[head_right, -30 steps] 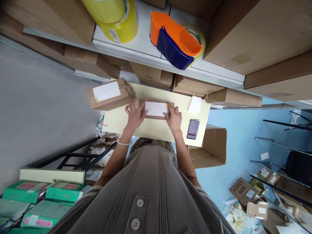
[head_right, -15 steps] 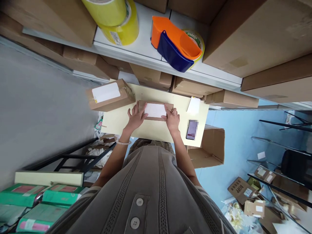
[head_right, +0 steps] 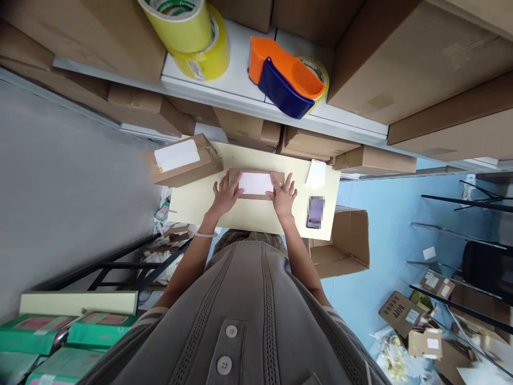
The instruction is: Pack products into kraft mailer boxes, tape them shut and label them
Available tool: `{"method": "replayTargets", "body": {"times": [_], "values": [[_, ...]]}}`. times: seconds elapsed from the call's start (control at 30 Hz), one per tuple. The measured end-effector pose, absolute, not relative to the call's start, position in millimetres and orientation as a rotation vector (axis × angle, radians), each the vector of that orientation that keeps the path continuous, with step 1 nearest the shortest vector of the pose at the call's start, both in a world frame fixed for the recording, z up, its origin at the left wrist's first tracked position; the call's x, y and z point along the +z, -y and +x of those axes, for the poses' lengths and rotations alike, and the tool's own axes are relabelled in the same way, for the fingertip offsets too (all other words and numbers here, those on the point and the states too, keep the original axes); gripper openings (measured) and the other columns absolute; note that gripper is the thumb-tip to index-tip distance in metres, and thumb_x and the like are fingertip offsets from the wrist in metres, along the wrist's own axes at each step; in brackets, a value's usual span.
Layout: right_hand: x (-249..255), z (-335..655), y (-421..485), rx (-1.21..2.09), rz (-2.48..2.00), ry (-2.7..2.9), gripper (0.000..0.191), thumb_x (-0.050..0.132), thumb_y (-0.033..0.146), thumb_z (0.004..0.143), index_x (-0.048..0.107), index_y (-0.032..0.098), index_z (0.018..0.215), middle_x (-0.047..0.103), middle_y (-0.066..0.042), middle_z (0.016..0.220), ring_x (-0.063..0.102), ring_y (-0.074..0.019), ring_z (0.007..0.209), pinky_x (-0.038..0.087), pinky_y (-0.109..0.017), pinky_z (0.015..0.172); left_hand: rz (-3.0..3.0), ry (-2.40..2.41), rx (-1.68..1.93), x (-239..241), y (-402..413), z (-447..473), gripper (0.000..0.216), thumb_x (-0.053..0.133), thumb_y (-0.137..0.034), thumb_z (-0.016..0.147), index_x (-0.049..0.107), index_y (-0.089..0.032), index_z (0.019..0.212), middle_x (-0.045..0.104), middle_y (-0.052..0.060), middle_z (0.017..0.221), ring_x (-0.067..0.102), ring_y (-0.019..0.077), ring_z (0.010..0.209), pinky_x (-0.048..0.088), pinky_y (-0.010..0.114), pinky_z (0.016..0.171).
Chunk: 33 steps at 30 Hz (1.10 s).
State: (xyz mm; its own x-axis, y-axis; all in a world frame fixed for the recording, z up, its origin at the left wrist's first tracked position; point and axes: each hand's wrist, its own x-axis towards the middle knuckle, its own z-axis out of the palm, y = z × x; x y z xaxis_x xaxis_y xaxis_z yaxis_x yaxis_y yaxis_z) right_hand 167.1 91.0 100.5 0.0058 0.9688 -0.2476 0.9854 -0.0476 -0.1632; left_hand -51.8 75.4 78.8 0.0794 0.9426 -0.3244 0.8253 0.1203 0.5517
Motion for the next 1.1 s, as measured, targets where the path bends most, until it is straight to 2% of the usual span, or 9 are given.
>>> {"method": "replayTargets", "body": {"times": [0.13, 0.2, 0.33, 0.47, 0.63, 0.73, 0.87, 1.0, 1.1], "values": [[99, 172, -94, -0.811, 2.178, -2.060, 0.064, 0.051, 0.048, 0.095, 0.029, 0.039, 0.155, 0.027, -0.016, 0.159, 0.053, -0.0363, 0.126, 0.051, -0.046, 0.088, 1.682, -1.728, 0.228, 76, -75, -54, 0.059, 0.033, -0.049, 0.100, 0.026, -0.034, 0.156, 0.013, 0.012, 0.167, 0.017, 0.0330, 0.152, 0.011, 0.062, 0.118], [100, 176, -95, -0.865, 2.163, -2.075, 0.065, 0.051, 0.045, 0.095, 0.026, 0.041, 0.156, 0.032, -0.014, 0.156, 0.057, -0.0342, 0.123, 0.053, -0.044, 0.088, 1.672, -1.700, 0.258, 75, -74, -55, 0.059, 0.033, -0.048, 0.100, 0.023, -0.035, 0.157, 0.014, 0.010, 0.167, 0.015, 0.0307, 0.153, 0.010, 0.062, 0.118], [101, 181, -95, -0.816, 2.123, -2.130, 0.067, 0.050, 0.047, 0.095, 0.025, 0.040, 0.156, 0.041, -0.013, 0.147, 0.062, -0.0338, 0.114, 0.054, -0.047, 0.089, 1.622, -1.627, 0.388, 71, -72, -57, 0.059, 0.035, -0.045, 0.100, 0.020, -0.037, 0.157, 0.015, 0.008, 0.167, 0.009, 0.0281, 0.154, 0.008, 0.066, 0.117], [104, 179, -92, -0.815, 2.129, -2.147, 0.068, 0.055, 0.045, 0.093, 0.029, 0.036, 0.156, 0.043, -0.014, 0.143, 0.060, -0.0345, 0.117, 0.052, -0.048, 0.093, 1.487, -1.569, 0.535, 65, -68, -56, 0.059, 0.041, -0.042, 0.099, 0.026, -0.038, 0.155, 0.012, 0.007, 0.167, 0.011, 0.0317, 0.154, 0.009, 0.067, 0.117], [125, 168, -78, -0.696, 2.228, -2.172, 0.069, 0.061, 0.049, 0.089, 0.039, 0.033, 0.152, 0.043, -0.016, 0.143, 0.057, -0.0373, 0.119, 0.048, -0.053, 0.097, 1.312, -1.437, 0.762, 69, -46, -49, 0.067, 0.054, -0.043, 0.093, 0.030, -0.033, 0.155, 0.008, 0.006, 0.168, 0.004, 0.0312, 0.154, 0.014, 0.056, 0.121], [153, 158, -69, -0.514, 2.234, -2.291, 0.068, 0.064, 0.051, 0.086, 0.044, 0.033, 0.149, 0.041, -0.018, 0.146, 0.056, -0.0420, 0.118, 0.046, -0.060, 0.096, 1.280, -1.371, 0.910, 90, -27, -53, 0.070, 0.056, -0.048, 0.093, 0.027, -0.031, 0.155, 0.007, 0.004, 0.168, 0.000, 0.0292, 0.155, 0.014, 0.049, 0.123], [205, 131, -68, -0.379, 2.180, -2.501, 0.069, 0.066, 0.049, 0.085, 0.043, 0.036, 0.149, 0.037, -0.016, 0.151, 0.052, -0.0443, 0.122, 0.044, -0.063, 0.096, 1.347, -1.396, 1.041, 142, -14, -82, 0.072, 0.054, -0.052, 0.093, 0.023, -0.036, 0.156, 0.011, 0.000, 0.167, -0.006, 0.0293, 0.154, 0.013, 0.050, 0.124], [249, 78, -83, -0.407, 2.060, -2.744, 0.074, 0.066, 0.047, 0.086, 0.036, 0.035, 0.153, 0.034, -0.014, 0.152, 0.046, -0.0433, 0.131, 0.043, -0.058, 0.100, 1.410, -1.625, 1.142, 200, -17, -135, 0.078, 0.057, -0.055, 0.091, 0.021, -0.035, 0.156, 0.008, 0.003, 0.168, -0.003, 0.0321, 0.154, 0.018, 0.053, 0.122], [261, 29, -106, -0.562, 1.954, -2.836, 0.072, 0.064, 0.044, 0.088, 0.036, 0.035, 0.153, 0.041, -0.013, 0.146, 0.050, -0.0377, 0.129, 0.045, -0.049, 0.102, 1.403, -1.802, 1.167, 227, -27, -179, 0.079, 0.060, -0.055, 0.089, 0.025, -0.032, 0.156, 0.006, 0.006, 0.167, 0.004, 0.0343, 0.154, 0.024, 0.051, 0.121]]}}
